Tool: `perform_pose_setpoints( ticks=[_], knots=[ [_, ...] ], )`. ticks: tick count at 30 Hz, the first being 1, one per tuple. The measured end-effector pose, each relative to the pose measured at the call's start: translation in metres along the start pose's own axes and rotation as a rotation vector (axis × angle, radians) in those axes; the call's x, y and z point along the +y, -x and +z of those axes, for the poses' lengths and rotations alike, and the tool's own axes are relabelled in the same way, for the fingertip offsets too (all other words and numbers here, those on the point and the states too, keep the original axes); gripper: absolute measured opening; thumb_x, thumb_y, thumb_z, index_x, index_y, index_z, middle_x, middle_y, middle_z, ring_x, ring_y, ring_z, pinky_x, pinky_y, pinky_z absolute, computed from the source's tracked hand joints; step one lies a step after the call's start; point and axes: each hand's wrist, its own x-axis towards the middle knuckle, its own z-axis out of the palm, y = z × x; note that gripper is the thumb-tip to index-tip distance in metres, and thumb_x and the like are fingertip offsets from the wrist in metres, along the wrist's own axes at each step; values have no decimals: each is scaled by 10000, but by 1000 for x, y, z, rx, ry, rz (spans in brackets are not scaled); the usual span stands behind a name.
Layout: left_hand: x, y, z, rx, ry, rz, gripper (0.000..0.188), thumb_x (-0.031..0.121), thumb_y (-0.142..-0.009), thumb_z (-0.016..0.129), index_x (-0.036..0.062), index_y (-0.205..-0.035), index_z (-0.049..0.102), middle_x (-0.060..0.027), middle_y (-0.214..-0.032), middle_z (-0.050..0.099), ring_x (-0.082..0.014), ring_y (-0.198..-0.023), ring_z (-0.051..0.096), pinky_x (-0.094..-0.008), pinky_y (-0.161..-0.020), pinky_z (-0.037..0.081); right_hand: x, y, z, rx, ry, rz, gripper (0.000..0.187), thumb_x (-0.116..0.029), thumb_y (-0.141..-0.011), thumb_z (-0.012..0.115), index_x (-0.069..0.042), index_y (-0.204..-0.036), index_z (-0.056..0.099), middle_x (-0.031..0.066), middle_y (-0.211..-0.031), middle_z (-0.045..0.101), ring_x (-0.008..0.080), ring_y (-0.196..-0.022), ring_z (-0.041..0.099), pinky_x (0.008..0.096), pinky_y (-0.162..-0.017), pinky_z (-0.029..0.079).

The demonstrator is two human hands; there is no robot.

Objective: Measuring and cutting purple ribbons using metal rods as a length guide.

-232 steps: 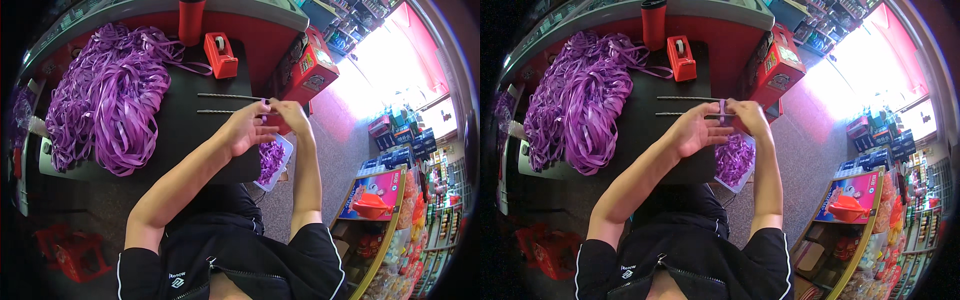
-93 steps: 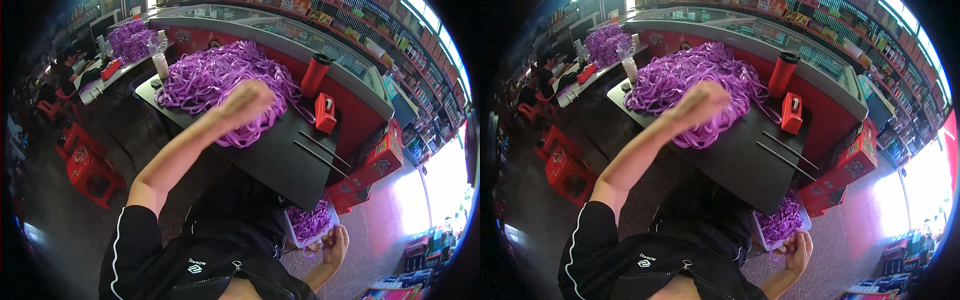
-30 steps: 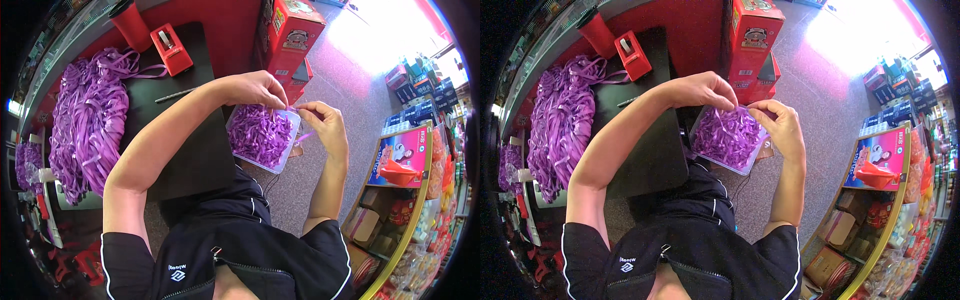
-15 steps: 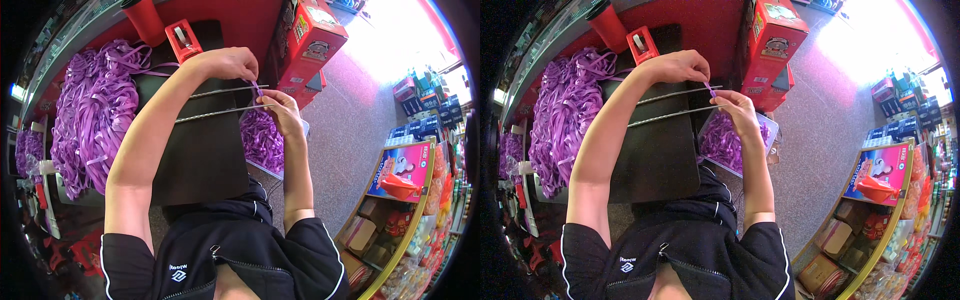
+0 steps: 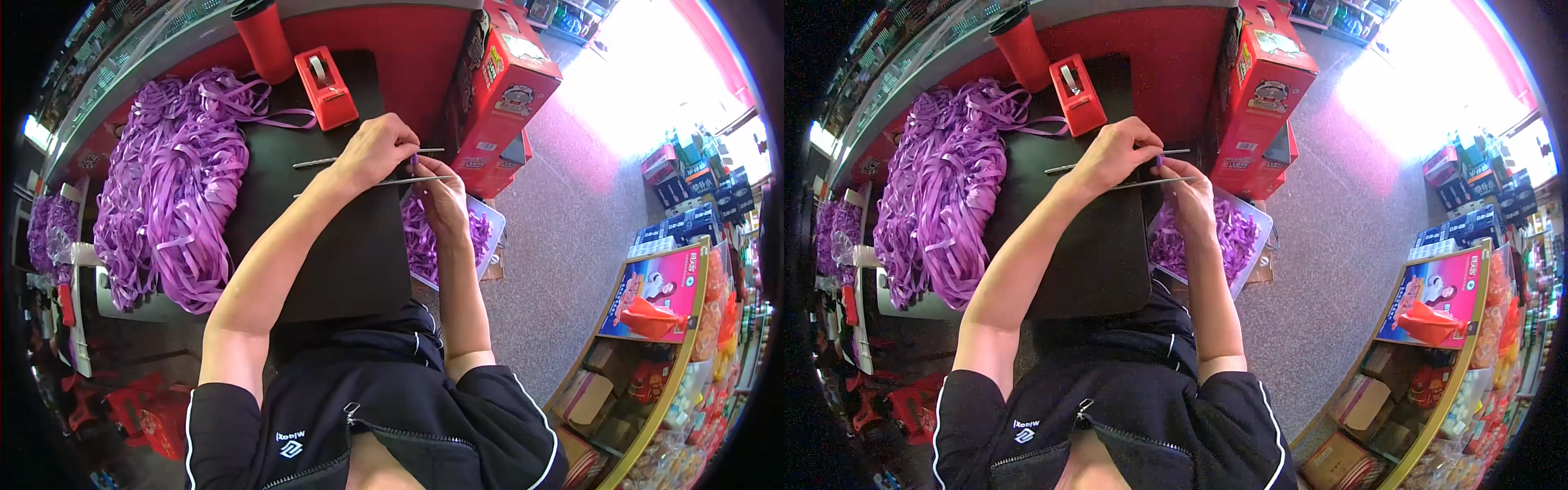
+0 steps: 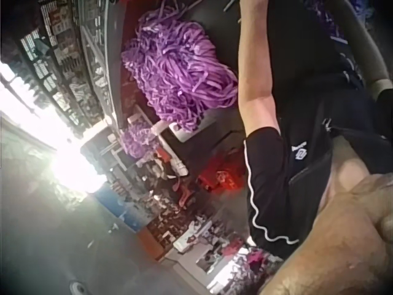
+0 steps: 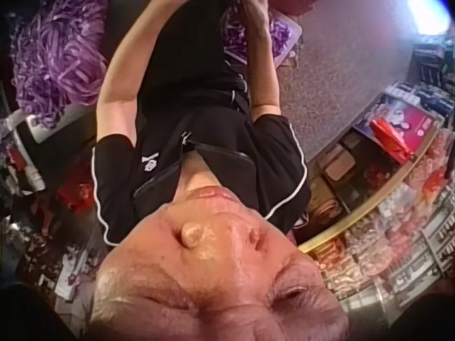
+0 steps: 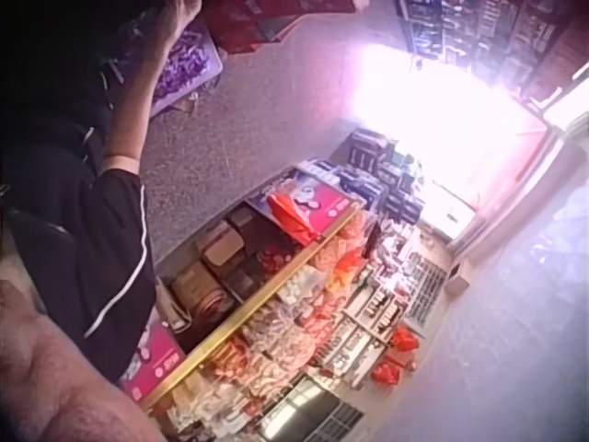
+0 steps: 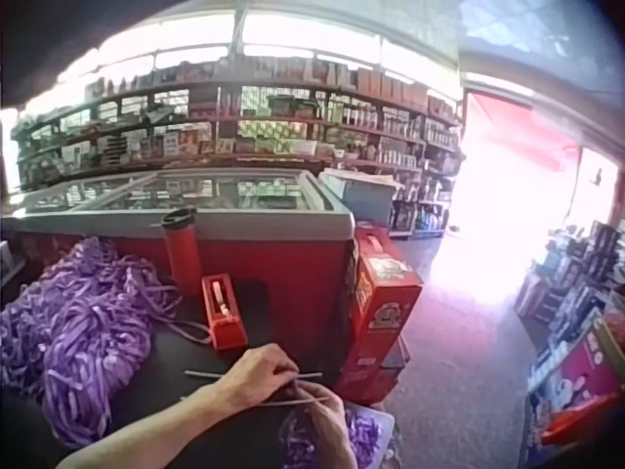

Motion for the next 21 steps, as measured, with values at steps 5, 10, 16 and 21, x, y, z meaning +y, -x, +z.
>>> perform_pose_setpoints(
  ticks=[5,10,16,21],
  knots=[
    [-5,0,4,-17,-75,32,170,132,-796,649,2,-892,700,-145,-894,635,-274,-853,628,-347,-770,484,0,0,0,5,31,-24,208,-95,-859,672,14,-1034,643,73,-886,685,77,-745,618,170,-635,462],
    [-16,2,9,19,-24,14,169,141,-792,655,21,-894,717,-130,-962,654,-276,-927,603,-354,-831,466,-5,-1,-7,38,203,-96,251,-157,-905,629,31,-1072,635,76,-904,685,96,-783,613,207,-713,466],
    [-11,5,11,57,-40,23,185,180,-803,645,37,-889,725,-113,-1025,640,-289,-1032,549,-367,-909,426,-16,-15,-13,-25,633,-286,319,-98,-910,567,-22,-1219,597,54,-1039,659,87,-938,575,229,-803,452],
    [-19,9,8,43,-60,23,192,196,-804,633,56,-890,733,-109,-1085,627,-296,-1060,538,-377,-922,426,-9,-22,-10,-176,607,-127,343,-178,-896,633,4,-1186,609,46,-983,661,92,-892,571,245,-793,457]
  ],
)
